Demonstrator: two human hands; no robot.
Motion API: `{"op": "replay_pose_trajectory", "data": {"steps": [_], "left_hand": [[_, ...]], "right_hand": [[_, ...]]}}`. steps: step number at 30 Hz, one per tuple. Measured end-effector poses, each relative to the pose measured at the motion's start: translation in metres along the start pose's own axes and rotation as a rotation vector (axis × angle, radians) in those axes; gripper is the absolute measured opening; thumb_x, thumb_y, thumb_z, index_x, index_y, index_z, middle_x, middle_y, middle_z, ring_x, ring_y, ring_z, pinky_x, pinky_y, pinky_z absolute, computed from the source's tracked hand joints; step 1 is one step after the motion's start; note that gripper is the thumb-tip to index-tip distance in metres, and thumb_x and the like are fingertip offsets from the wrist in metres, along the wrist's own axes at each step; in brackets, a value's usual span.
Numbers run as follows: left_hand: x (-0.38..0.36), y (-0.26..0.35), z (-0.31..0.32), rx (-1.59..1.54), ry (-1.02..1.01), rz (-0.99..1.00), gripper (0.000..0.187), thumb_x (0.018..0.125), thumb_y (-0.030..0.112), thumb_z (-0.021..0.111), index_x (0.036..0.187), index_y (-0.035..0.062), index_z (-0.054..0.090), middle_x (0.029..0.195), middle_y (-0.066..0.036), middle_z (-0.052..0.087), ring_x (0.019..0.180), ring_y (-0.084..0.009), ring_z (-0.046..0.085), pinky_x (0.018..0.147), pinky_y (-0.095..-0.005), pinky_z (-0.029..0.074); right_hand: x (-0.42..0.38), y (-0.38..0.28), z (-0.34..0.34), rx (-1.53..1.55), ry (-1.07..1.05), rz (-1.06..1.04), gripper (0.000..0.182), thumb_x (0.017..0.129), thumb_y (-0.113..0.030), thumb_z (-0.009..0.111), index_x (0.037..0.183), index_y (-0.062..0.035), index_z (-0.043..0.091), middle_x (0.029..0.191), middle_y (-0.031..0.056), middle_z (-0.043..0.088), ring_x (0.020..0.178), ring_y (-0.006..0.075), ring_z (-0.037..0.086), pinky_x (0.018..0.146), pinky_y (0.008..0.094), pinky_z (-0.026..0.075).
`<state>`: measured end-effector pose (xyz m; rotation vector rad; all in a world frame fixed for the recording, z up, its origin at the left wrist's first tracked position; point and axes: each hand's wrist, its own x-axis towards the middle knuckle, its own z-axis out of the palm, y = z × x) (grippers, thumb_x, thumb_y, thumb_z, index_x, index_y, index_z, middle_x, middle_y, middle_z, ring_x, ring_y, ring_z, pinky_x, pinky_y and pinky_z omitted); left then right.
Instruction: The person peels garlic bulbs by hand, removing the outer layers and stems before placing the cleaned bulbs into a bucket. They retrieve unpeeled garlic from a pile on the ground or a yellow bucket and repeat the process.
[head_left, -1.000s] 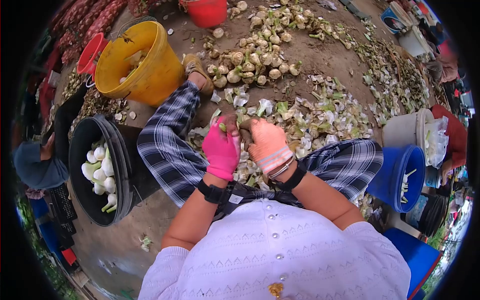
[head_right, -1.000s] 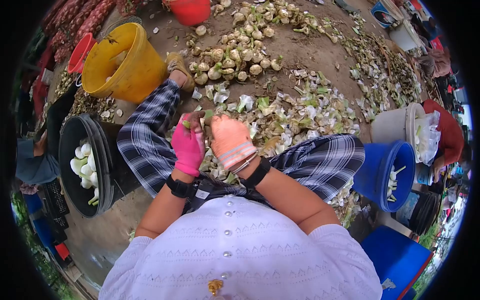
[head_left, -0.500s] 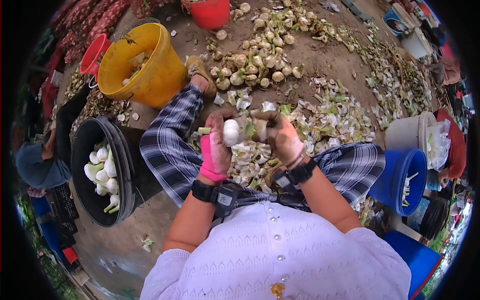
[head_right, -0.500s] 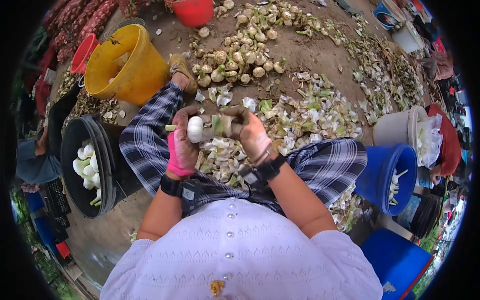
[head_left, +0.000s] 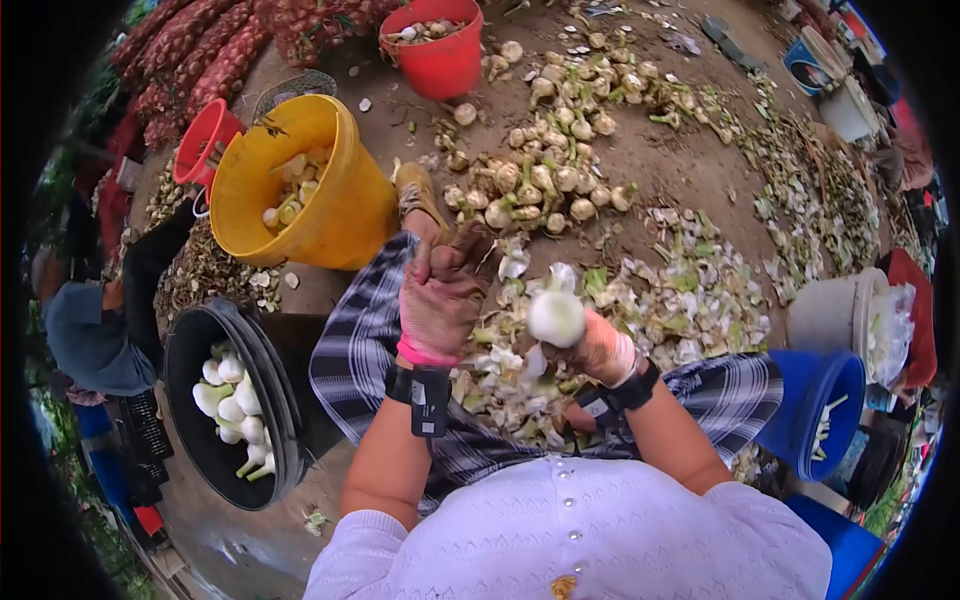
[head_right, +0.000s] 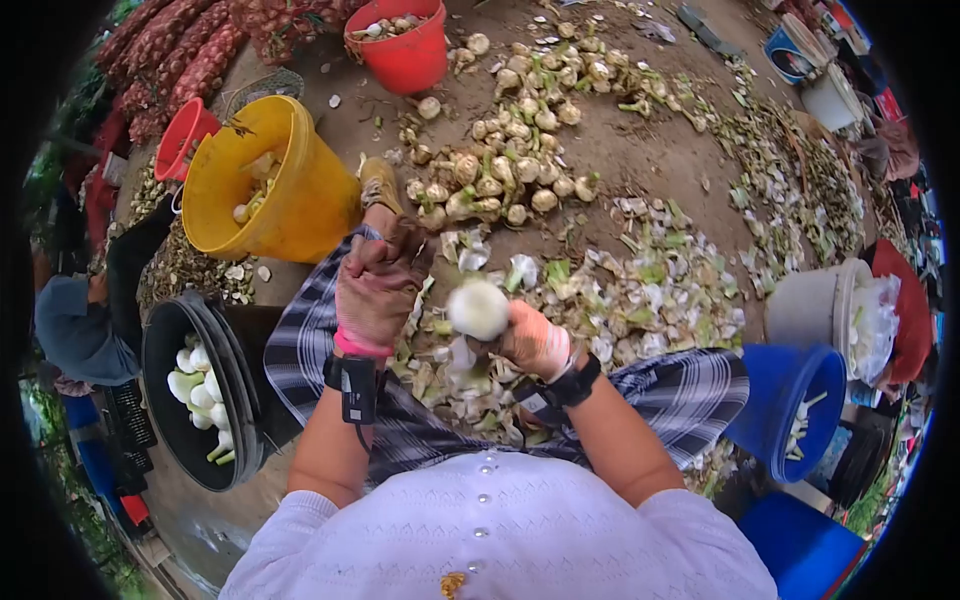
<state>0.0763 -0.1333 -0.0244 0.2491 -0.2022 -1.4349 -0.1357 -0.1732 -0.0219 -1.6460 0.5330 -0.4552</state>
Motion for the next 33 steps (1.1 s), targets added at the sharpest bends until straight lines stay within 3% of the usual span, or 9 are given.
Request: {"op": "replay_pose_trajectory", "data": {"steps": [4, 8, 14, 16, 22, 27, 30, 31, 33], "left_hand": [[0.004, -0.003, 0.017, 0.417, 0.143, -0.135, 0.073, 0.086, 0.058, 0.049, 0.135, 0.004, 0.04, 0.129, -0.017, 0.048, 0.114, -0.0258, 0.048, 0.099, -0.043, 0.038], [0.007, -0.028, 0.06, 1.332, 0.25, -0.14, 0.058, 0.087, 0.045, 0.054, 0.128, 0.0055, 0.045, 0.101, -0.01, 0.059, 0.093, -0.0164, 0.057, 0.083, -0.0289, 0.045], [0.013, -0.018, -0.001, -0.21, 0.266, -0.221, 0.043, 0.091, 0.037, 0.05, 0.12, 0.0058, 0.05, 0.092, -0.011, 0.061, 0.078, -0.0227, 0.06, 0.07, -0.0358, 0.049], [0.01, -0.012, 0.003, -0.217, 0.257, -0.215, 0.043, 0.091, 0.039, 0.05, 0.119, 0.0072, 0.051, 0.092, -0.012, 0.062, 0.077, -0.0258, 0.06, 0.069, -0.0364, 0.05], [0.008, -0.024, 0.023, 0.152, 0.482, -0.04, 0.038, 0.094, 0.036, 0.047, 0.121, 0.0098, 0.05, 0.097, -0.009, 0.061, 0.087, -0.0183, 0.061, 0.074, -0.0316, 0.051], [0.042, 0.051, -0.02, 0.393, 0.393, 0.171, 0.038, 0.091, 0.048, 0.048, 0.101, 0.0112, 0.053, 0.091, -0.003, 0.06, 0.08, -0.0159, 0.058, 0.071, -0.0309, 0.049], [0.063, 0.118, 0.061, 0.213, 0.418, 0.266, 0.053, 0.09, 0.049, 0.048, 0.121, 0.0065, 0.05, 0.108, -0.008, 0.062, 0.094, -0.0225, 0.061, 0.088, -0.0367, 0.049], [0.064, 0.117, 0.061, 0.206, 0.409, 0.253, 0.053, 0.09, 0.049, 0.048, 0.121, 0.0065, 0.05, 0.108, -0.008, 0.062, 0.094, -0.0225, 0.061, 0.088, -0.0367, 0.049], [0.051, 0.114, 0.05, 0.325, 0.437, 0.173, 0.057, 0.089, 0.046, 0.051, 0.126, 0.0026, 0.048, 0.114, -0.013, 0.06, 0.101, -0.0229, 0.06, 0.095, -0.0381, 0.046]], "right_hand": [[0.02, 0.008, -0.005, 0.394, 0.21, 0.287, 0.025, 0.08, -0.005, 0.062, 0.105, -0.0048, 0.062, 0.096, 0.0071, 0.062, 0.09, 0.0158, 0.058, 0.079, 0.0303, 0.048], [0.044, -0.022, -0.011, -0.895, 0.082, 0.004, 0.018, 0.077, -0.017, 0.061, 0.09, -0.005, 0.062, 0.09, 0.0144, 0.061, 0.084, 0.0311, 0.056, 0.08, 0.0381, 0.045], [0.012, -0.03, -0.03, 0.389, -0.138, 0.065, 0.019, 0.085, -0.014, 0.059, 0.1, -0.0044, 0.063, 0.095, 0.0118, 0.062, 0.089, 0.0274, 0.059, 0.081, 0.0311, 0.046], [0.011, -0.005, -0.016, -0.593, -0.137, 0.347, 0.044, 0.077, -0.022, 0.07, 0.117, -0.0072, 0.057, 0.105, 0.0175, 0.061, 0.1, 0.0305, 0.058, 0.089, 0.0367, 0.045], [0.063, -0.05, 0.004, -0.379, 0.462, -0.015, 0.043, 0.072, -0.023, 0.072, 0.11, -0.0081, 0.059, 0.099, 0.0152, 0.062, 0.101, 0.0339, 0.056, 0.088, 0.0385, 0.046], [0.074, -0.011, 0.028, -0.361, -0.067, -0.332, 0.018, 0.074, -0.018, 0.065, 0.089, -0.0084, 0.063, 0.088, 0.0142, 0.062, 0.087, 0.0315, 0.059, 0.076, 0.0401, 0.047], [0.077, 0.072, 0.01, -0.796, -0.49, 0.422, 0.021, 0.075, -0.014, 0.057, 0.092, -0.0049, 0.066, 0.096, 0.0194, 0.065, 0.089, 0.034, 0.063, 0.08, 0.0401, 0.05], [0.08, 0.118, -0.016, -0.992, -0.358, 0.513, 0.021, 0.074, -0.013, 0.056, 0.09, -0.0036, 0.066, 0.092, 0.0197, 0.066, 0.084, 0.0342, 0.065, 0.074, 0.0426, 0.052], [0.079, 0.207, -0.084, -0.968, 0.558, 0.59, 0.018, 0.077, -0.013, 0.053, 0.086, -0.0027, 0.065, 0.077, 0.0166, 0.065, 0.074, 0.0325, 0.065, 0.064, 0.0376, 0.053]]}}
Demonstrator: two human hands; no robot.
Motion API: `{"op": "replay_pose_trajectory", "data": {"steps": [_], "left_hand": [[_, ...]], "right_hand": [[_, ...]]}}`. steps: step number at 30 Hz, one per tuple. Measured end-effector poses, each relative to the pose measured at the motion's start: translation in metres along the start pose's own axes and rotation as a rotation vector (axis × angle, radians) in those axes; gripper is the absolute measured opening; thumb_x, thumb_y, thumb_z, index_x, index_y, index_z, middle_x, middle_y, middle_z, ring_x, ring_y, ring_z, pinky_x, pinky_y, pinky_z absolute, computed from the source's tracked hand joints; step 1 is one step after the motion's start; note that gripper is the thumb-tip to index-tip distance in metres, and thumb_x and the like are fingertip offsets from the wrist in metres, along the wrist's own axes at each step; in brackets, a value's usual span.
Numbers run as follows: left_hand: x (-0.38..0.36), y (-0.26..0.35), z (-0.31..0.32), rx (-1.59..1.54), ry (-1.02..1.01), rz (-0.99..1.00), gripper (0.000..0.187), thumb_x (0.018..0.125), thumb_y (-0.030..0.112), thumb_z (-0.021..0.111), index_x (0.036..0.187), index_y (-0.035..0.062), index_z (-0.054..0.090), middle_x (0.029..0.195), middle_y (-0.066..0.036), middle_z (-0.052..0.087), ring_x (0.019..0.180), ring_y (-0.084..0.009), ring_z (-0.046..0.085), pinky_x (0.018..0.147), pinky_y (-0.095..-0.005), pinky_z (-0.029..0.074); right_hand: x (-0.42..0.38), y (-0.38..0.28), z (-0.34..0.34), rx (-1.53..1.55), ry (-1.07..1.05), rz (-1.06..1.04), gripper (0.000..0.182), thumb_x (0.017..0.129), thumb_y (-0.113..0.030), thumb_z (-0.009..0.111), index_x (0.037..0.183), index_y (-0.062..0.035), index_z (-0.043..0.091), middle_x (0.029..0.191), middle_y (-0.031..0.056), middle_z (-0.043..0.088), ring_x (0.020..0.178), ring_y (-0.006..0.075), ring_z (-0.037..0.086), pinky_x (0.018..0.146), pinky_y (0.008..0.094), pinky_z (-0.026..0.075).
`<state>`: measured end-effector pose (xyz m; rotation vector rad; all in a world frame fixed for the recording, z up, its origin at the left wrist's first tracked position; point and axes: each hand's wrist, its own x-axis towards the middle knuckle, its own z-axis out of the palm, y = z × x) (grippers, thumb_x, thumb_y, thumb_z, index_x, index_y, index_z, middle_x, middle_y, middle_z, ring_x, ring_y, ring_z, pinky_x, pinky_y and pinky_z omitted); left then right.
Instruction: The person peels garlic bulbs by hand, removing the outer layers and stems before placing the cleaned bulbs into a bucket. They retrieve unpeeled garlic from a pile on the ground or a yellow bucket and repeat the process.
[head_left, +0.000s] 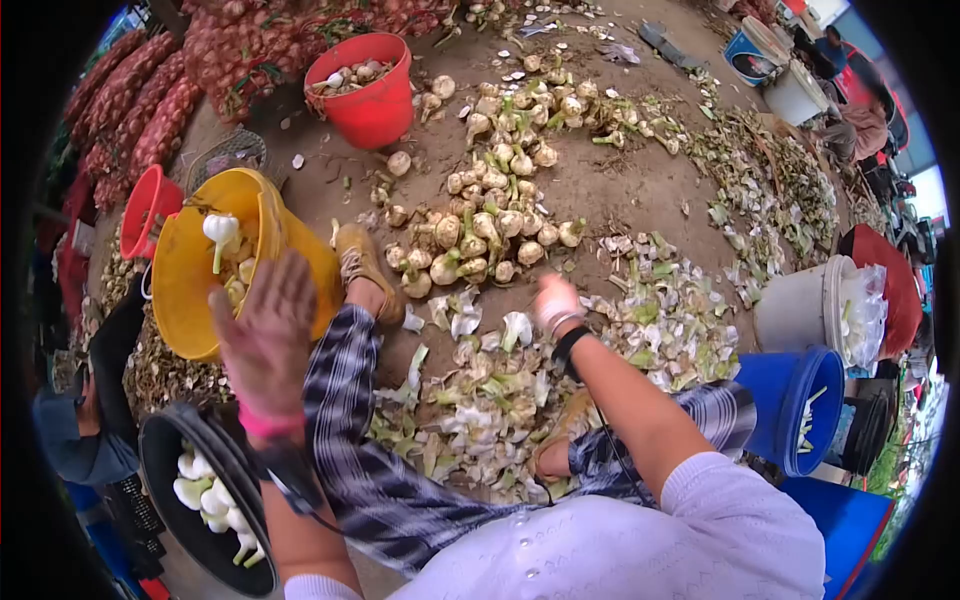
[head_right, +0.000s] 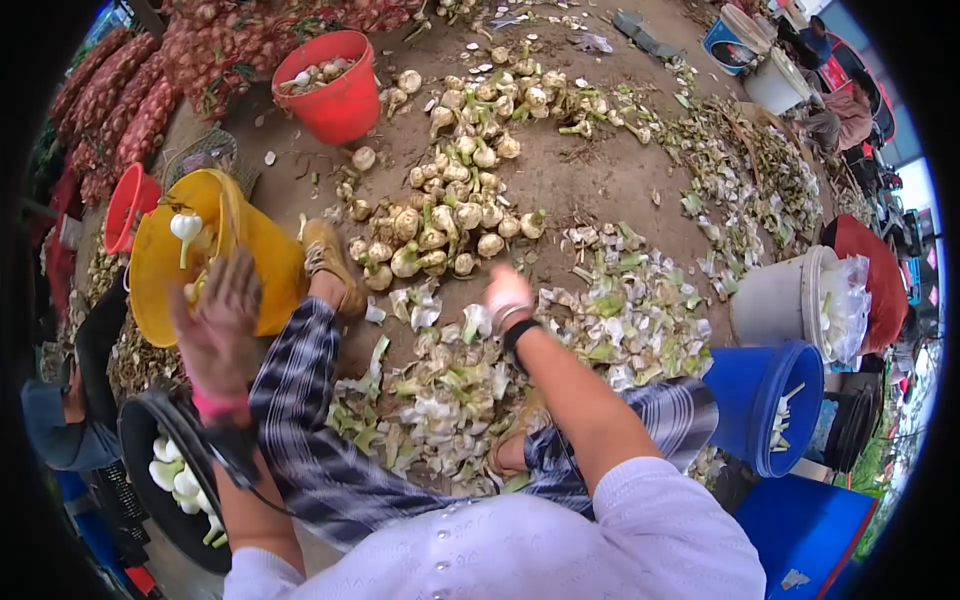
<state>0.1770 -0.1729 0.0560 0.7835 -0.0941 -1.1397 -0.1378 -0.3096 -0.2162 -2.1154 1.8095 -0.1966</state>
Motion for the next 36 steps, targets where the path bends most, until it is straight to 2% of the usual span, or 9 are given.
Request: {"op": "replay_pose_trajectory", "data": {"steps": [5, 7, 10, 14, 17, 21, 27, 31, 36], "left_hand": [[-0.017, -0.076, -0.029, 0.778, -0.025, -0.022, 0.045, 0.084, 0.023, 0.066, 0.118, -0.0018, 0.051, 0.091, -0.004, 0.062, 0.08, -0.0138, 0.058, 0.069, -0.028, 0.048], [-0.013, -0.091, -0.013, 1.052, -0.246, 0.276, 0.05, 0.083, 0.025, 0.067, 0.122, -0.0016, 0.049, 0.099, -0.01, 0.062, 0.09, -0.0226, 0.06, 0.074, -0.0308, 0.049], [-0.014, -0.104, -0.013, 1.821, -0.844, 0.272, 0.05, 0.08, 0.021, 0.068, 0.124, 0.0077, 0.05, 0.125, -0.018, 0.051, 0.105, -0.0321, 0.058, 0.084, -0.0409, 0.049], [-0.011, -0.126, -0.025, 1.508, -0.71, 0.124, 0.058, 0.077, 0.013, 0.068, 0.13, 0.0139, 0.046, 0.138, -0.023, 0.038, 0.121, -0.0347, 0.047, 0.093, -0.0416, 0.044], [-0.016, -0.134, -0.008, 1.397, -0.528, 0.309, 0.09, 0.066, 0.011, 0.077, 0.142, 0.0179, 0.029, 0.142, -0.023, 0.029, 0.121, -0.0378, 0.044, 0.092, -0.04, 0.045], [-0.05, -0.154, -0.009, 1.378, -0.442, 0.671, 0.081, 0.063, 0.013, 0.081, 0.132, 0.0068, 0.04, 0.124, -0.02, 0.048, 0.111, -0.0358, 0.052, 0.088, -0.0399, 0.046], [-0.118, -0.142, -0.003, 1.418, -0.3, 0.868, 0.07, 0.06, 0.014, 0.081, 0.121, 0.0062, 0.049, 0.111, -0.015, 0.056, 0.099, -0.0328, 0.058, 0.082, -0.0378, 0.049], [-0.134, -0.132, -0.022, 1.452, -0.297, 0.866, 0.064, 0.064, 0.022, 0.081, 0.12, 0.007, 0.053, 0.103, -0.016, 0.061, 0.095, -0.0329, 0.06, 0.08, -0.0373, 0.05], [-0.159, -0.086, 0.001, 1.271, -0.593, 0.34, 0.065, 0.076, 0.018, 0.075, 0.13, 0.0028, 0.042, 0.106, -0.011, 0.061, 0.091, -0.0135, 0.06, 0.076, -0.0268, 0.049]], "right_hand": [[0.115, 0.113, 0.023, 0.2, 0.123, 0.44, 0.022, 0.086, -0.02, 0.045, 0.102, -0.0121, 0.059, 0.085, 0.0148, 0.064, 0.082, 0.029, 0.061, 0.067, 0.0389, 0.048], [0.164, 0.192, 0.093, 0.307, -0.032, 0.072, 0.024, 0.09, -0.022, 0.042, 0.108, -0.0159, 0.057, 0.088, 0.0141, 0.063, 0.086, 0.0276, 0.059, 0.069, 0.0395, 0.046], [0.139, 0.11, 0.048, 0.489, 0.206, 0.472, 0.027, 0.093, -0.021, 0.039, 0.113, -0.0115, 0.054, 0.096, 0.0129, 0.062, 0.088, 0.0262, 0.06, 0.073, 0.0389, 0.048], [0.069, 0.026, -0.031, 1.449, -0.018, 0.428, 0.031, 0.097, -0.02, 0.036, 0.119, -0.0056, 0.051, 0.107, 0.0113, 0.061, 0.09, 0.0244, 0.061, 0.08, 0.0381, 0.05], [0.001, -0.042, -0.092, 1.638, -0.324, 0.029, 0.039, 0.096, -0.022, 0.045, 0.129, 0.0001, 0.042, 0.117, 0.0142, 0.058, 0.098, 0.0243, 0.061, 0.084, 0.0381, 0.051], [-0.098, -0.112, -0.155, 2.129, -0.542, -0.109, 0.053, 0.09, -0.024, 0.061, 0.133, -0.0014, 0.039, 0.115, 0.0097, 0.059, 0.102, 0.02, 0.058, 0.087, 0.0321, 0.049], [-0.16, -0.119, -0.162, 1.574, -0.175, -0.132, 0.024, 0.087, -0.012, 0.06, 0.108, -0.0011, 0.057, 0.098, 0.0038, 0.061, 0.086, 0.012, 0.056, 0.076, 0.0254, 0.046], [-0.183, -0.121, -0.191, 0.937, 0.044, -0.521, 0.017, 0.084, -0.011, 0.056, 0.099, -0.0045, 0.062, 0.093, 0.0128, 0.063, 0.083, 0.0303, 0.061, 0.073, 0.0367, 0.048], [-0.208, -0.123, -0.208, 1.568, -0.17, -0.285, 0.021, 0.09, -0.004, 0.05, 0.106, 0.0028, 0.06, 0.093, 0.0078, 0.065, 0.085, 0.0153, 0.062, 0.073, 0.0293, 0.051]]}}
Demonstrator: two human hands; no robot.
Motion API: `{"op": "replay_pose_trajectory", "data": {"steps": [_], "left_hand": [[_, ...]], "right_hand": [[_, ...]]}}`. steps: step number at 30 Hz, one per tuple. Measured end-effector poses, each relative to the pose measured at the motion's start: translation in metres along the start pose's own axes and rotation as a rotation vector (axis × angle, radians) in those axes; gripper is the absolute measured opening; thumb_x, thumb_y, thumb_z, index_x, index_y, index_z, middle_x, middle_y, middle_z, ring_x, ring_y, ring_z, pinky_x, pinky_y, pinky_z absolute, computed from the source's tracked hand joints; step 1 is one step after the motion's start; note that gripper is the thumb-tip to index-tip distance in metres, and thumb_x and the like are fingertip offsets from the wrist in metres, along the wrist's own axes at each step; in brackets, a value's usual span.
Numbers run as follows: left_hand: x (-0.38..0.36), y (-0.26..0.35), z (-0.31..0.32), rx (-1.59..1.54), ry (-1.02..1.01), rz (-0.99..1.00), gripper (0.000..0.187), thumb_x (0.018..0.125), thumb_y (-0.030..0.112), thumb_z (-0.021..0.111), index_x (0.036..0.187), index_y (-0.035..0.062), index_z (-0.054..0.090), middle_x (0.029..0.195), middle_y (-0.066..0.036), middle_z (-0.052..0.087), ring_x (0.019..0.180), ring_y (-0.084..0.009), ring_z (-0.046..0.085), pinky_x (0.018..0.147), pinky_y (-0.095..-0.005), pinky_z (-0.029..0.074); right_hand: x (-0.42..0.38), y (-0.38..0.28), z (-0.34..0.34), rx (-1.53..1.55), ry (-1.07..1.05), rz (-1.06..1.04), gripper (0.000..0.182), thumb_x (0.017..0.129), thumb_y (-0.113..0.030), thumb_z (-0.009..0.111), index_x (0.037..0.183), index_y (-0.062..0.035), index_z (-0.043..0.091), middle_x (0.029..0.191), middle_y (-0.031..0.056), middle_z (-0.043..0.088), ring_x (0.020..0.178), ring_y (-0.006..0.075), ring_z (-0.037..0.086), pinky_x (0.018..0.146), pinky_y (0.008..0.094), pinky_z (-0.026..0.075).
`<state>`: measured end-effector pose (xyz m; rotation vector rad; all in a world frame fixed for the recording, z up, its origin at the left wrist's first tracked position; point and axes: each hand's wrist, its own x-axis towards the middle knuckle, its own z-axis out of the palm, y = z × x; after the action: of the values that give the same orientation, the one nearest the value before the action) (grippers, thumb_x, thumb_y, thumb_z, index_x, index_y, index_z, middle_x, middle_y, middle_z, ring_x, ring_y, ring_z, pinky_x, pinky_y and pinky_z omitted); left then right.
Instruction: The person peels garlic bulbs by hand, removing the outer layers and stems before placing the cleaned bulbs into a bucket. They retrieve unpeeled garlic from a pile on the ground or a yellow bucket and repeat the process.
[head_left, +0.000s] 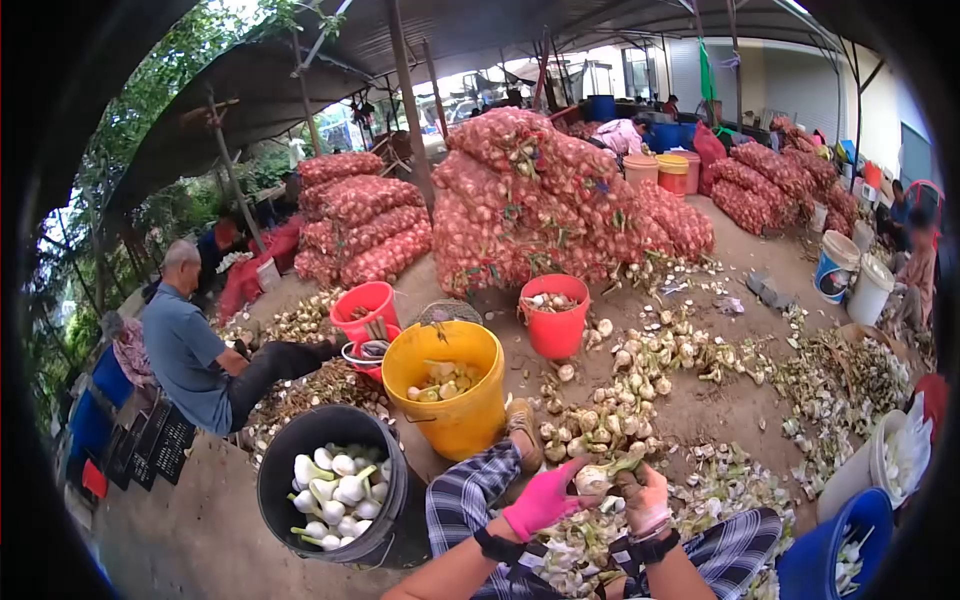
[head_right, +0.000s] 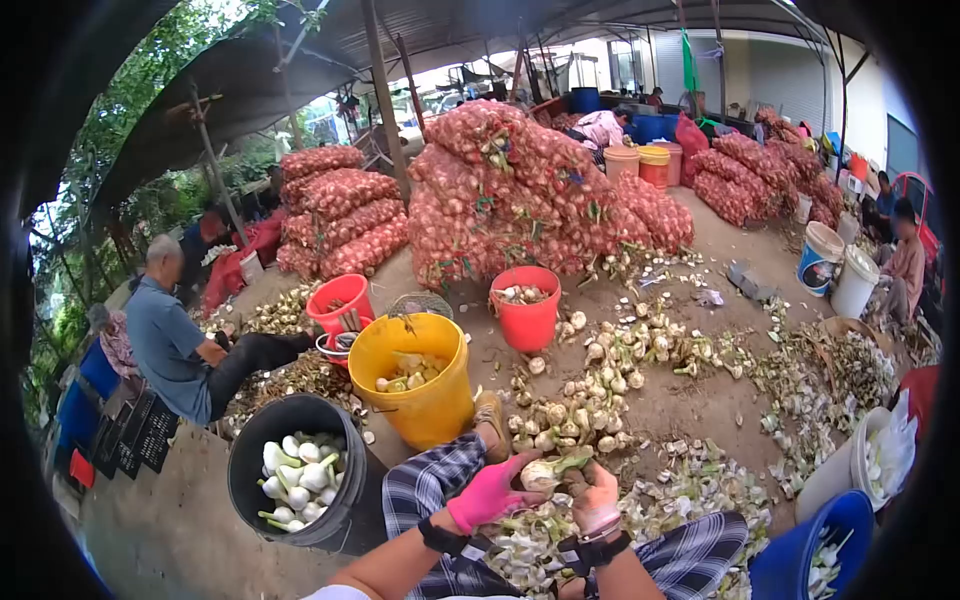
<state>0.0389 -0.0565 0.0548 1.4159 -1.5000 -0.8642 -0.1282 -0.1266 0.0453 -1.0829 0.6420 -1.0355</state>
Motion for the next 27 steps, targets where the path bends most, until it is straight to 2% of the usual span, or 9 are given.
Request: {"op": "replay_pose_trajectory", "data": {"steps": [5, 7, 11, 15, 18, 19, 23, 24, 27], "left_hand": [[-0.008, 0.0, 0.009, -0.891, -0.399, -0.23, 0.067, 0.08, 0.011, 0.07, 0.136, 0.0023, 0.034, 0.107, -0.007, 0.059, 0.082, -0.0075, 0.059, 0.067, -0.021, 0.048], [-0.013, 0.02, 0.021, -0.404, -0.069, -0.229, 0.067, 0.083, 0.011, 0.066, 0.139, 0.0081, 0.028, 0.096, -0.01, 0.057, 0.069, -0.0077, 0.052, 0.055, -0.0206, 0.043], [-0.019, -0.002, 0.063, -0.29, 0.288, 0.113, 0.058, 0.087, 0.008, 0.061, 0.135, 0.01, 0.028, 0.08, -0.002, 0.051, 0.057, -0.0031, 0.042, 0.047, -0.0162, 0.035], [-0.021, -0.003, 0.056, -0.696, 0.305, -0.218, 0.033, 0.096, 0.031, 0.049, 0.117, 0.005, 0.046, 0.073, 0.005, 0.052, 0.057, -0.002, 0.044, 0.046, -0.0217, 0.035], [-0.021, 0.015, 0.024, -0.93, 0.1, -0.573, 0.035, 0.095, 0.042, 0.041, 0.096, 0.0126, 0.061, 0.067, 0.006, 0.054, 0.05, -0.005, 0.043, 0.044, -0.0206, 0.029], [-0.015, -0.024, 0.009, -1.284, -0.351, -0.419, 0.059, 0.09, 0.061, 0.037, 0.114, 0.0109, 0.056, 0.087, -0.003, 0.065, 0.077, -0.0128, 0.061, 0.068, -0.0274, 0.05], [-0.038, -0.006, 0.016, -0.826, 0.117, -0.451, 0.087, 0.083, 0.072, 0.035, 0.137, 0.0034, 0.031, 0.124, -0.014, 0.053, 0.101, -0.0209, 0.058, 0.08, -0.0317, 0.049], [-0.045, 0.006, 0.024, -0.766, 0.147, -0.359, 0.092, 0.084, 0.069, 0.041, 0.142, 0.0027, 0.016, 0.135, -0.015, 0.042, 0.11, -0.0228, 0.053, 0.083, -0.032, 0.047], [-0.045, -0.024, 0.039, -0.284, 0.192, -0.178, 0.086, 0.082, 0.061, 0.054, 0.138, 0.0018, 0.025, 0.13, -0.015, 0.043, 0.109, -0.0219, 0.053, 0.087, -0.0344, 0.048]], "right_hand": [[-0.001, 0.004, -0.008, 0.109, 0.044, 0.019, 0.022, 0.088, -0.001, 0.052, 0.109, 0.0043, 0.057, 0.096, 0.009, 0.064, 0.083, 0.0184, 0.063, 0.073, 0.0304, 0.053], [-0.002, 0.0, -0.002, 0.101, 0.115, -0.034, 0.02, 0.088, 0.001, 0.051, 0.107, 0.0039, 0.057, 0.095, 0.008, 0.063, 0.084, 0.0186, 0.063, 0.071, 0.0303, 0.053], [-0.012, 0.001, 0.015, -0.146, 0.156, -0.179, 0.018, 0.088, 0.001, 0.05, 0.104, 0.0012, 0.059, 0.092, 0.0045, 0.063, 0.084, 0.0115, 0.058, 0.074, 0.0256, 0.047], [-0.018, -0.021, 0.008, -0.31, 0.006, 0.006, 0.021, 0.079, 0.001, 0.052, 0.097, -0.0025, 0.063, 0.083, 0.0058, 0.064, 0.072, 0.0143, 0.061, 0.062, 0.0287, 0.052], [-0.015, -0.006, -0.003, -0.302, -0.112, -0.034, 0.022, 0.081, -0.003, 0.051, 0.1, 0.0006, 0.061, 0.086, 0.0091, 0.065, 0.074, 0.0173, 0.063, 0.062, 0.0312, 0.054], [-0.011, 0.007, -0.009, -0.288, -0.106, -0.07, 0.023, 0.081, -0.001, 0.051, 0.102, 0.0011, 0.06, 0.087, 0.0081, 0.065, 0.076, 0.0157, 0.062, 0.065, 0.03, 0.053], [-0.011, 0.012, 0.003, -0.4, 0.287, 0.009, 0.035, 0.074, 0.012, 0.047, 0.106, 0.003, 0.058, 0.092, 0.0082, 0.064, 0.079, 0.0168, 0.061, 0.074, 0.0265, 0.05], [-0.013, 0.029, -0.002, -0.531, 0.233, -0.247, 0.037, 0.073, 0.014, 0.047, 0.106, 0.0026, 0.058, 0.093, 0.0086, 0.063, 0.08, 0.0178, 0.061, 0.077, 0.0254, 0.049], [-0.032, 0.047, 0.009, -0.447, -0.084, 0.024, 0.032, 0.077, 0.011, 0.051, 0.107, 0.0016, 0.058, 0.091, 0.0072, 0.064, 0.082, 0.0158, 0.06, 0.076, 0.0259, 0.049]]}}
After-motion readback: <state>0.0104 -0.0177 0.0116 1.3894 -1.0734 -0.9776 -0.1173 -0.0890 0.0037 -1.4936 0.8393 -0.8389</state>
